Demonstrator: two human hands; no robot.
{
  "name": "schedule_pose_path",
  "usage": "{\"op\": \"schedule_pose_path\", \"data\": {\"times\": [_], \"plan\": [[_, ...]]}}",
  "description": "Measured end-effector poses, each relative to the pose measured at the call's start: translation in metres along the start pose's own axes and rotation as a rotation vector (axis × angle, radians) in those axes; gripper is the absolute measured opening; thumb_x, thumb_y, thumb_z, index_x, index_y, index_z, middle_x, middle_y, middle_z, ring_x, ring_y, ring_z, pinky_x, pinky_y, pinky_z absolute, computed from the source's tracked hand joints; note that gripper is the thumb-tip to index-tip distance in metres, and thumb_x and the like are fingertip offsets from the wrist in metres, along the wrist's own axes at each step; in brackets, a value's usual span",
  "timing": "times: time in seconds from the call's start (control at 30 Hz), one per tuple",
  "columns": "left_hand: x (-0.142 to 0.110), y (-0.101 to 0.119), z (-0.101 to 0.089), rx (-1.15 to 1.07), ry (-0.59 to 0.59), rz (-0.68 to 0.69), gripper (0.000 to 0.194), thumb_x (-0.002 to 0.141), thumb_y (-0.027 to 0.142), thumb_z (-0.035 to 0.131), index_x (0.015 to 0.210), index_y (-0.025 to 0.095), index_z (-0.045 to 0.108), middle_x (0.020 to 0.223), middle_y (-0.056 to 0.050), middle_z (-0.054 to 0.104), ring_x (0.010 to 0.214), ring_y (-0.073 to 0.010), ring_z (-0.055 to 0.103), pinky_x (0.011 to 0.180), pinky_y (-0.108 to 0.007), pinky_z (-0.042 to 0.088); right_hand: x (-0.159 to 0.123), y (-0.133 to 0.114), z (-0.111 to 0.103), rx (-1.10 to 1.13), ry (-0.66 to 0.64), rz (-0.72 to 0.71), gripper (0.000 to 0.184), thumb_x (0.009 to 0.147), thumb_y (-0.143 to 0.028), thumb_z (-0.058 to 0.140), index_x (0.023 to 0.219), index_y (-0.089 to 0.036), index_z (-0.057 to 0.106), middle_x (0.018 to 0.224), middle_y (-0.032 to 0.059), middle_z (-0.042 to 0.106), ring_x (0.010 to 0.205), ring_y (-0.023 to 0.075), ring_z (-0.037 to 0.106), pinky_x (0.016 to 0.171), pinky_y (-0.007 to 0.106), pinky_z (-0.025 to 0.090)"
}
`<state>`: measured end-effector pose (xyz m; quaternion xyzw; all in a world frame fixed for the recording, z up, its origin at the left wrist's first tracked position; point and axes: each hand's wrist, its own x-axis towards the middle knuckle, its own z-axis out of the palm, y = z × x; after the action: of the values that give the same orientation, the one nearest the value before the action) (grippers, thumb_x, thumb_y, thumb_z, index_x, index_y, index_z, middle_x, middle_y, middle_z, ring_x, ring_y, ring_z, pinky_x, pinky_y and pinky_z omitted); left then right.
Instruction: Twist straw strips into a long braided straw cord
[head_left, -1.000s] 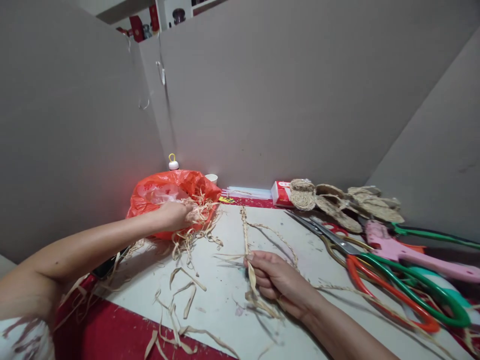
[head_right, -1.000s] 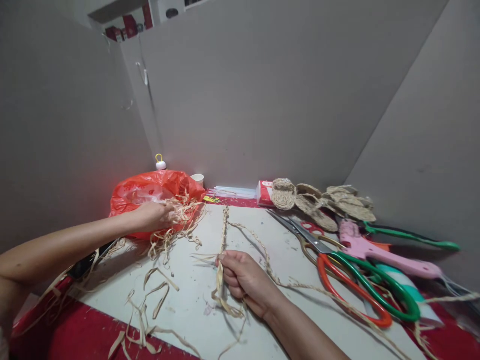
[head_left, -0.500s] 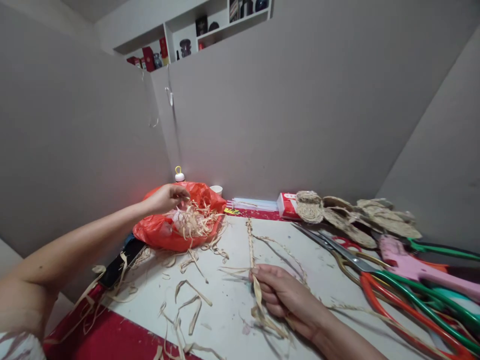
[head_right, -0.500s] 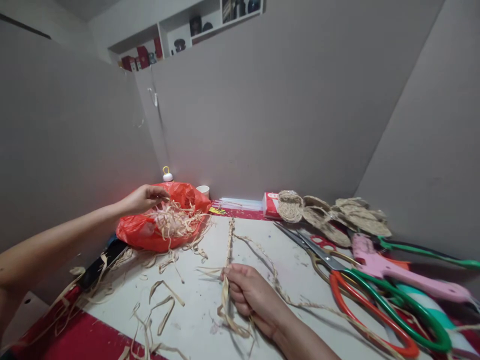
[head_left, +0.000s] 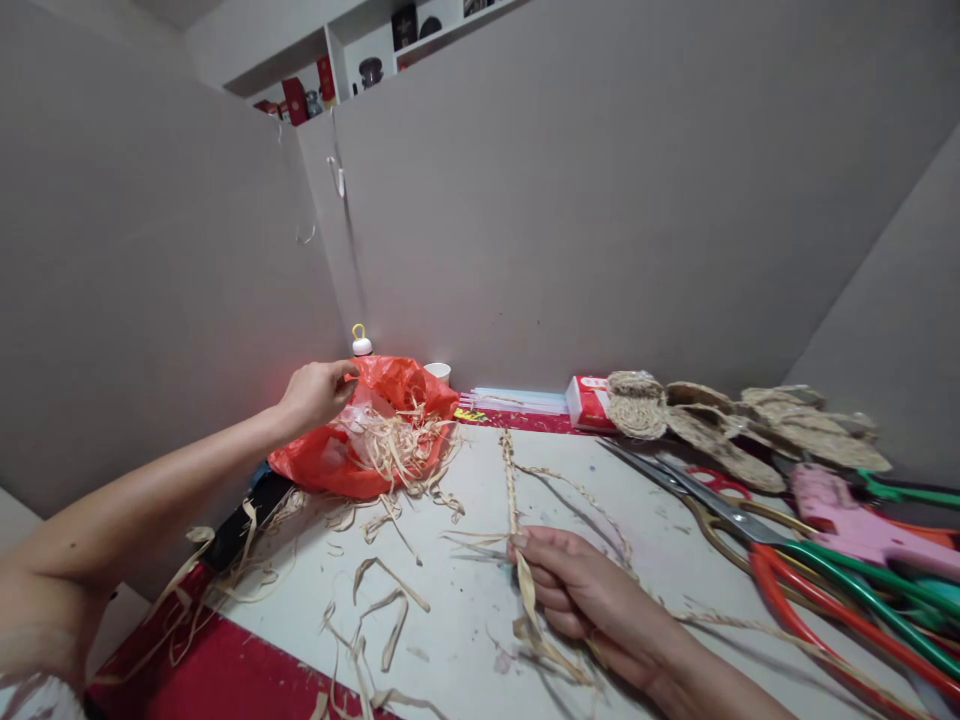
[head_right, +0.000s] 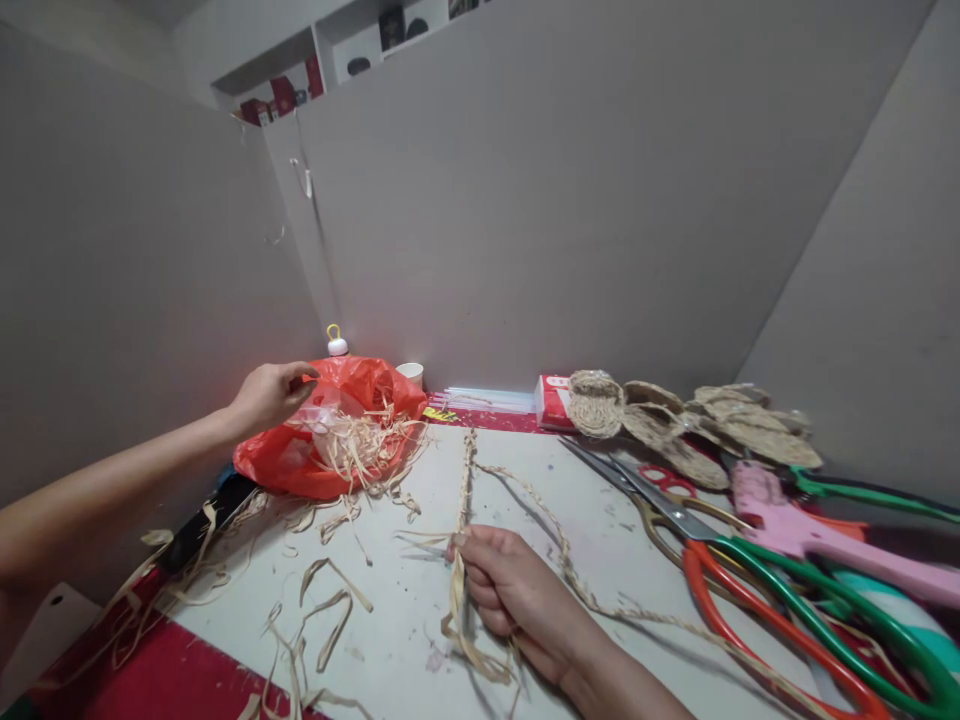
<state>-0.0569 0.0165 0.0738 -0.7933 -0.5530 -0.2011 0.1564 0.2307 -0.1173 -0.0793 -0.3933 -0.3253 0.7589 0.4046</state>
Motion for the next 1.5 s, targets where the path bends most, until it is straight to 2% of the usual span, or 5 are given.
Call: {"op": "schedule_pose_path", "data": {"times": [0.37, 0.6, 1.0, 1.2, 1.5], "plan": [[-0.034, 0.037, 0.031, -0.035, -0.303, 0.740, 0.029, 0.082, 0.012, 0.043, 0.104, 0.018, 0.062, 0.104, -0.008, 0.062, 0.082, -0.0139, 0.059, 0.065, -0.023, 0.042, -0.003, -0.002, 0.003, -0.013, 0.002, -0.011, 0.042, 0.068, -0.041, 0.072, 0.066, -0.020, 0.037, 0.044, -0.0142, 0.022, 0.039, 0.0004, 0.006, 0.035, 0.015, 0.001], [-0.017, 0.030, 0.043, -0.225, -0.449, 0.532, 0.022, 0.082, 0.020, 0.051, 0.062, 0.014, 0.058, 0.062, -0.001, 0.055, 0.053, -0.0081, 0.045, 0.052, -0.022, 0.032, -0.001, -0.001, 0.003, -0.011, -0.004, -0.006, 0.041, 0.068, -0.040, 0.071, 0.066, -0.020, 0.036, 0.043, -0.0143, 0.021, 0.039, 0.0007, 0.006, 0.035, 0.016, 0.001], [-0.009, 0.030, 0.001, -1.227, -0.760, -0.207, 0.022, 0.074, 0.031, 0.066, 0.090, 0.015, 0.066, 0.072, -0.003, 0.064, 0.041, -0.0029, 0.038, 0.040, -0.020, 0.029, -0.001, 0.000, 0.000, -0.029, -0.008, -0.009, 0.038, 0.070, -0.042, 0.070, 0.067, -0.019, 0.040, 0.044, -0.0142, 0.020, 0.040, 0.0010, 0.005, 0.035, 0.015, 0.002], [-0.026, 0.047, 0.006, -1.160, -0.779, -0.097, 0.024, 0.081, 0.041, 0.057, 0.077, 0.018, 0.063, 0.041, 0.008, 0.032, 0.035, -0.0048, 0.025, 0.038, -0.022, 0.023, -0.001, -0.001, 0.001, -0.025, 0.000, -0.010, 0.038, 0.072, -0.040, 0.069, 0.066, -0.020, 0.038, 0.044, -0.0141, 0.020, 0.039, 0.0009, 0.005, 0.035, 0.015, 0.002], [-0.021, 0.041, -0.002, -0.614, -0.304, 0.247, 0.027, 0.084, 0.036, 0.050, 0.080, 0.016, 0.067, 0.068, -0.003, 0.064, 0.059, -0.0092, 0.053, 0.052, -0.021, 0.039, 0.000, 0.000, 0.000, -0.018, -0.008, -0.005, 0.036, 0.073, -0.040, 0.068, 0.068, -0.020, 0.039, 0.045, -0.0138, 0.021, 0.040, 0.0012, 0.006, 0.036, 0.015, 0.002]]}}
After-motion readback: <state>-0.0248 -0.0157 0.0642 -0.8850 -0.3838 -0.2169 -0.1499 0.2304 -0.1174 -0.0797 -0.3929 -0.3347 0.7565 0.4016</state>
